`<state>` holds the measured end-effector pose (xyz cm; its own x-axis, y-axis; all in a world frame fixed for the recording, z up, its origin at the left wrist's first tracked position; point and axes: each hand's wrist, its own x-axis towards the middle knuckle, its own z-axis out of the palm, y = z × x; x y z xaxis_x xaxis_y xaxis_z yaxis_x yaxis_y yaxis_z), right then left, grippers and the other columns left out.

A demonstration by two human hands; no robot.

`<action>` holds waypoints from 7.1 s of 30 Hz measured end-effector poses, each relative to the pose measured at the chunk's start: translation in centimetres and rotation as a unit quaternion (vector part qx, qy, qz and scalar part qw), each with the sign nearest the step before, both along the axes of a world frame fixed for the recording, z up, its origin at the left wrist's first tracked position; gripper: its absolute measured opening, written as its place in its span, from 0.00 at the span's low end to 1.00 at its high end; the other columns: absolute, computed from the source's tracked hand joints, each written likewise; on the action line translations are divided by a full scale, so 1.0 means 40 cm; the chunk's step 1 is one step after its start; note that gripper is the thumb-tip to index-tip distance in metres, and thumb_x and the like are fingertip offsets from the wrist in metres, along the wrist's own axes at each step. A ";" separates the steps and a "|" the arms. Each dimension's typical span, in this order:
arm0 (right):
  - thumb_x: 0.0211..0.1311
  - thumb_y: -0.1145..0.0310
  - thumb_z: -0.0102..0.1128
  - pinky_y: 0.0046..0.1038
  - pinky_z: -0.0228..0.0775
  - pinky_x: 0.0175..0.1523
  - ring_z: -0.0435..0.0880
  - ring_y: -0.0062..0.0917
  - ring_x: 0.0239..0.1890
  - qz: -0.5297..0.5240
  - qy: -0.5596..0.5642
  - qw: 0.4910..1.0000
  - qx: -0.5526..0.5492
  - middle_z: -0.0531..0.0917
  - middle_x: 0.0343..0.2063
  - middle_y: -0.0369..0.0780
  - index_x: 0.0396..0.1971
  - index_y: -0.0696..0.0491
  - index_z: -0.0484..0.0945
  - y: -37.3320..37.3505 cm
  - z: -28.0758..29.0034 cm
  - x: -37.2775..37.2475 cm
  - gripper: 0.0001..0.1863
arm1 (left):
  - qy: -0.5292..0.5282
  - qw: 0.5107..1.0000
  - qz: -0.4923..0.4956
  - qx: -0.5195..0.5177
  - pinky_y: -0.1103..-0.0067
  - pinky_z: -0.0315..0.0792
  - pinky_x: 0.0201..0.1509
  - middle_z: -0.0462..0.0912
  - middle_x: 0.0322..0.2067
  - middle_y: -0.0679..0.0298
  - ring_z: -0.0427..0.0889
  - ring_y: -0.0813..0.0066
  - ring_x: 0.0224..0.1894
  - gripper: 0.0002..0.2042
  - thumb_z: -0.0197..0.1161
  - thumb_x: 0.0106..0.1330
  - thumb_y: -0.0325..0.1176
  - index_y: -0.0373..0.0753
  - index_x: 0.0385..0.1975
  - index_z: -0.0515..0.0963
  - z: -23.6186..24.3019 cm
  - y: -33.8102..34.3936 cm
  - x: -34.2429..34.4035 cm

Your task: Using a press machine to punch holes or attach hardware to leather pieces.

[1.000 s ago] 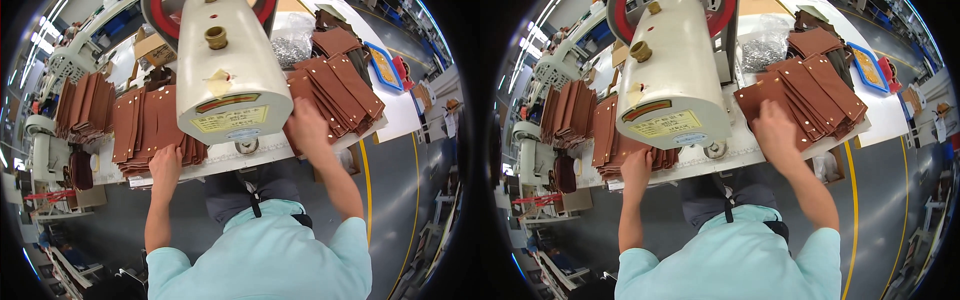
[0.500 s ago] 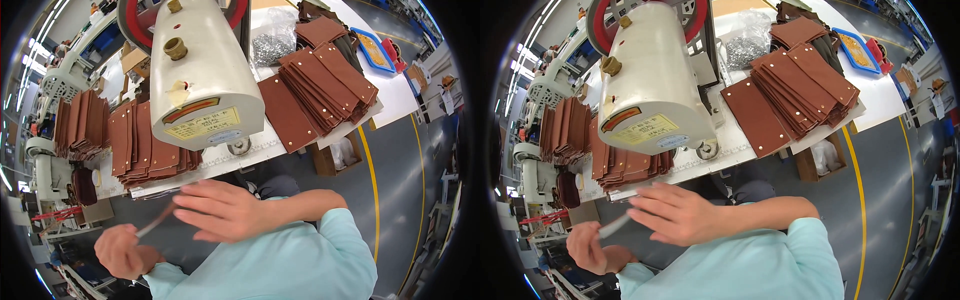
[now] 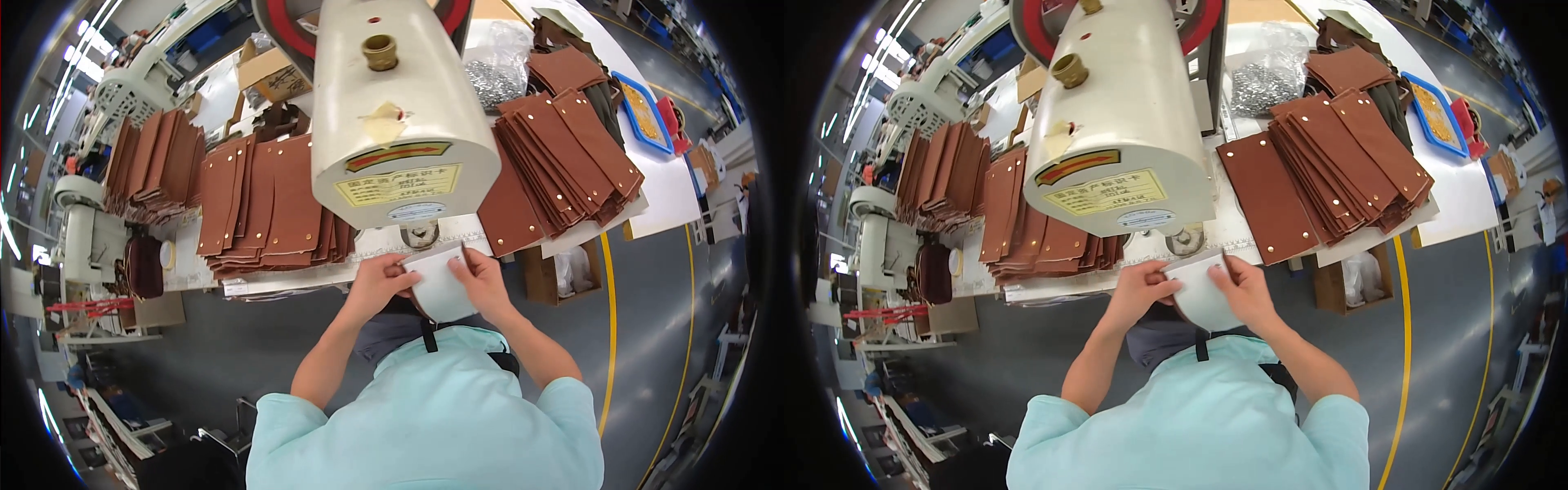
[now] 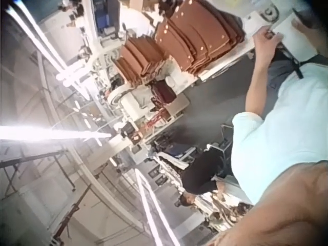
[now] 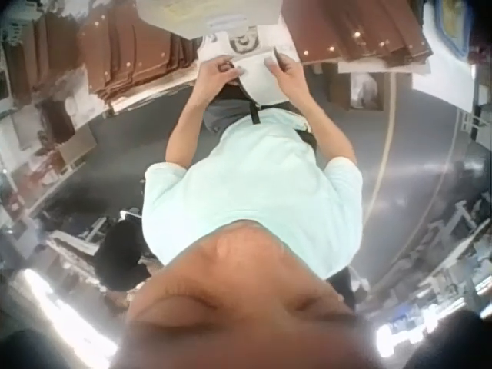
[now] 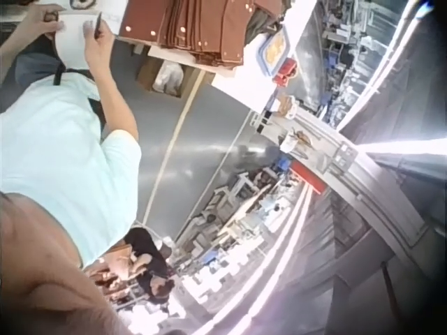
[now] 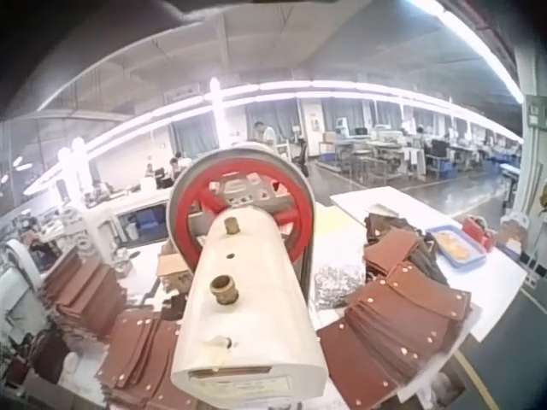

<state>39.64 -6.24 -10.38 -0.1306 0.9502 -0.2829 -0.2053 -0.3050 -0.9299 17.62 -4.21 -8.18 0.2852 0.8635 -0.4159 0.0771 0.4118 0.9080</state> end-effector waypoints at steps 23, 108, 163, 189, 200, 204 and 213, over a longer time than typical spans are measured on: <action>0.73 0.68 0.50 0.21 0.71 0.39 0.80 0.15 0.33 -0.060 0.045 0.993 -0.087 0.85 0.33 0.37 0.41 0.64 0.81 0.144 -0.046 0.016 0.14 | 0.032 0.991 0.093 0.086 0.78 0.83 0.34 0.83 0.37 0.58 0.85 0.74 0.35 0.11 0.59 0.65 0.19 0.26 0.46 0.75 -0.056 0.137 0.054; 0.55 0.74 0.70 0.24 0.82 0.37 0.86 0.22 0.32 0.231 -0.072 0.961 -0.137 0.85 0.31 0.39 0.39 0.61 0.80 0.210 0.053 0.078 0.13 | 0.092 0.986 0.088 0.111 0.78 0.74 0.33 0.83 0.27 0.60 0.82 0.76 0.30 0.10 0.65 0.57 0.22 0.28 0.38 0.81 -0.064 0.106 0.018; 0.60 0.80 0.50 0.34 0.76 0.54 0.82 0.43 0.51 -0.218 -0.746 0.538 0.326 0.81 0.54 0.48 0.56 0.52 0.77 0.276 0.316 0.494 0.23 | 0.597 0.703 0.053 0.383 0.65 0.74 0.52 0.84 0.41 0.51 0.82 0.54 0.46 0.13 0.62 0.65 0.35 0.31 0.43 0.80 0.051 0.072 -0.247; 0.59 0.76 0.66 0.26 0.78 0.46 0.86 0.27 0.42 0.232 -0.091 0.889 0.384 0.86 0.42 0.43 0.52 0.61 0.78 0.007 0.212 -0.165 0.20 | 0.338 0.791 -0.009 0.509 0.75 0.76 0.31 0.85 0.25 0.62 0.84 0.63 0.27 0.20 0.78 0.46 0.47 0.36 0.30 0.83 0.376 -0.098 -0.146; 0.72 0.65 0.57 0.20 0.73 0.42 0.80 0.14 0.35 -0.062 0.073 0.992 -0.077 0.85 0.36 0.36 0.48 0.61 0.79 0.043 -0.017 -0.020 0.15 | -0.065 0.992 0.112 -0.006 0.79 0.81 0.38 0.85 0.34 0.59 0.84 0.78 0.34 0.11 0.66 0.66 0.27 0.25 0.40 0.79 -0.040 0.051 0.029; 0.75 0.62 0.51 0.20 0.73 0.42 0.82 0.16 0.35 -0.081 0.098 0.986 -0.105 0.85 0.36 0.38 0.46 0.62 0.79 0.097 -0.030 -0.009 0.17 | -0.034 0.994 0.101 0.027 0.81 0.81 0.36 0.84 0.35 0.61 0.84 0.78 0.35 0.09 0.63 0.66 0.25 0.27 0.43 0.79 -0.054 0.109 0.034; 0.76 0.64 0.49 0.22 0.74 0.46 0.82 0.18 0.39 -0.068 0.087 0.990 -0.084 0.85 0.39 0.38 0.47 0.61 0.79 0.123 -0.050 0.004 0.16 | -0.013 0.983 0.134 0.122 0.80 0.81 0.30 0.84 0.34 0.57 0.84 0.75 0.30 0.12 0.62 0.62 0.19 0.25 0.45 0.77 -0.068 0.134 0.058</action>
<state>39.82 -1.32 -12.39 -0.0648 0.9035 -0.4236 -0.4082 -0.4114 -0.8150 19.95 1.17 -10.91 0.0410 0.9825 -0.1816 -0.0299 0.1829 0.9827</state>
